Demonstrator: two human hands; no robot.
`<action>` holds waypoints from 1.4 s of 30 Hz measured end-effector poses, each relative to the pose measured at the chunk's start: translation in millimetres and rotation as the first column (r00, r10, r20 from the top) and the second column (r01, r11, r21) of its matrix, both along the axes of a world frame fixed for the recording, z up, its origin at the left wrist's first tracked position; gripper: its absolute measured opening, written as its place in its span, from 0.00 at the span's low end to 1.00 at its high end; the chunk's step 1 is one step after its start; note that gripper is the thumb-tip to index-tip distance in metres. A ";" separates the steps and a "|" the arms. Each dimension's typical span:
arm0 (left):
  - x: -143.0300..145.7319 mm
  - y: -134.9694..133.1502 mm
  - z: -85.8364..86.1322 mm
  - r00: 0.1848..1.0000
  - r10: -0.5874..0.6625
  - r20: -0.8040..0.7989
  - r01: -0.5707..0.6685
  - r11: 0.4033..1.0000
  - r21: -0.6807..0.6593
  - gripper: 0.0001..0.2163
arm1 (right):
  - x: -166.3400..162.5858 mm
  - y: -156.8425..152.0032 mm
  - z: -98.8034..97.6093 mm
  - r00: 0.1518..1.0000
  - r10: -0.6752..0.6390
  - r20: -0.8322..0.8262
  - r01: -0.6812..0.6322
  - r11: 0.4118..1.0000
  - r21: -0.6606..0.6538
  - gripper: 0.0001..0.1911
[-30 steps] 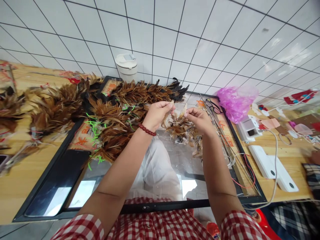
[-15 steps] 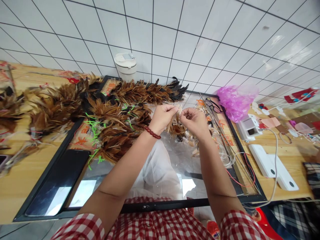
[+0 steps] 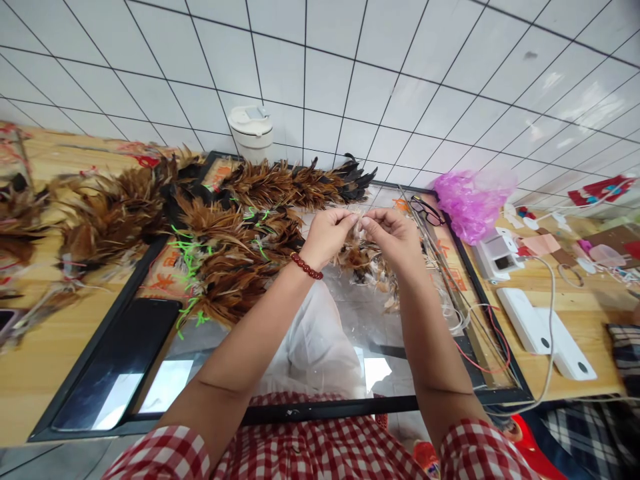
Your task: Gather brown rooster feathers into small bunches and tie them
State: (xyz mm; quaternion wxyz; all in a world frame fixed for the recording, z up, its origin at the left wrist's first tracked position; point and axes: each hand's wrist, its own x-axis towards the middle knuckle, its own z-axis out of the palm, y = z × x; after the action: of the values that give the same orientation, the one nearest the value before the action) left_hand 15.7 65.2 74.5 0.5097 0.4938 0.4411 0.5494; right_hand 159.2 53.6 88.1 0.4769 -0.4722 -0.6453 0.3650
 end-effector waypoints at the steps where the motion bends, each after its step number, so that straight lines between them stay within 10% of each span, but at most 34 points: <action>1: 0.1 -1.1 1.6 1.000 -0.004 0.009 0.004 1.000 0.000 0.09 | -0.1 1.3 -0.3 1.000 0.000 -0.019 0.000 1.000 0.000 0.14; 8: 1.0 -5.2 7.2 0.966 -0.099 0.238 0.137 0.980 -0.148 0.12 | 4.0 4.8 2.5 0.994 -0.089 -0.065 0.087 0.996 -0.024 0.14; 22: -3.3 -3.5 7.5 0.997 -0.011 0.071 0.013 1.000 -0.026 0.07 | 20.9 8.7 5.7 0.973 0.043 -0.226 -0.060 0.996 -0.069 0.16; 35: -2.6 -8.5 14.5 0.864 -0.293 0.409 0.422 0.865 -0.271 0.10 | 10.1 11.0 -1.6 0.994 -0.039 -0.099 0.038 0.999 -0.019 0.19; 42: -6.0 -1.1 4.4 0.981 -0.123 0.149 0.152 0.967 -0.204 0.07 | 27.2 11.8 3.8 0.992 0.005 -0.124 -0.005 1.000 -0.002 0.17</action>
State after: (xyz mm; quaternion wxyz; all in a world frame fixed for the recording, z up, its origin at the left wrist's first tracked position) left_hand 9.6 64.2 78.9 0.6257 0.4269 0.4268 0.4941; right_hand 186.4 65.4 91.9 0.5146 -0.4475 -0.6151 0.3956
